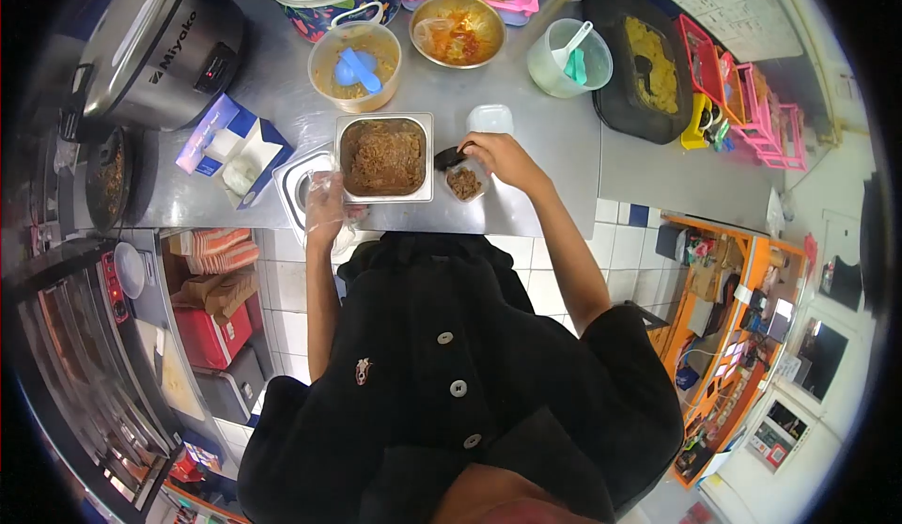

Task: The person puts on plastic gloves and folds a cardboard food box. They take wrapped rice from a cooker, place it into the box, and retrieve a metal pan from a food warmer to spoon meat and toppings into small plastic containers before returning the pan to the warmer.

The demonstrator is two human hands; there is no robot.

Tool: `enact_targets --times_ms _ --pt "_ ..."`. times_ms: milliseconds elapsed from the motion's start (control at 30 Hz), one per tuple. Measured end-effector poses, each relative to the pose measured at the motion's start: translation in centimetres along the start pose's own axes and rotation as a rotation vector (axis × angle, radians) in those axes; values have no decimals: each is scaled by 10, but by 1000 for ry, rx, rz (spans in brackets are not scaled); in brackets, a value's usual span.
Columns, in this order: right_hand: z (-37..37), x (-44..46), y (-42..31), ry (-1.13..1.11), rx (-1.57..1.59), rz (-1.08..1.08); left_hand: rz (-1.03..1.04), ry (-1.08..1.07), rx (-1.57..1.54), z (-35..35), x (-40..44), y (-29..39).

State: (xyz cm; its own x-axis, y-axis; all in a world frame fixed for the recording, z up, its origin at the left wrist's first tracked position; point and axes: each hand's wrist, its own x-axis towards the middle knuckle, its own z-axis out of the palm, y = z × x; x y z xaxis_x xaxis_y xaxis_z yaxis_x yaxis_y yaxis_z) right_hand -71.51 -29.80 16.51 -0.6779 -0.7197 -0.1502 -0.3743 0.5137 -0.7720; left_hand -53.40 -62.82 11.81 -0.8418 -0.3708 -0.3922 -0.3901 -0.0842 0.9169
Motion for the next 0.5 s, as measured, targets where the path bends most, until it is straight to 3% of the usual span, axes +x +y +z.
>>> enact_targets --times_ms 100,300,500 --pt "-7 16 11 -166 151 89 18 26 28 -2 1 4" --pt "-19 14 19 -135 435 128 31 62 -24 2 2 5" --pt "-41 -15 5 -178 336 115 -53 75 -53 5 -3 18"
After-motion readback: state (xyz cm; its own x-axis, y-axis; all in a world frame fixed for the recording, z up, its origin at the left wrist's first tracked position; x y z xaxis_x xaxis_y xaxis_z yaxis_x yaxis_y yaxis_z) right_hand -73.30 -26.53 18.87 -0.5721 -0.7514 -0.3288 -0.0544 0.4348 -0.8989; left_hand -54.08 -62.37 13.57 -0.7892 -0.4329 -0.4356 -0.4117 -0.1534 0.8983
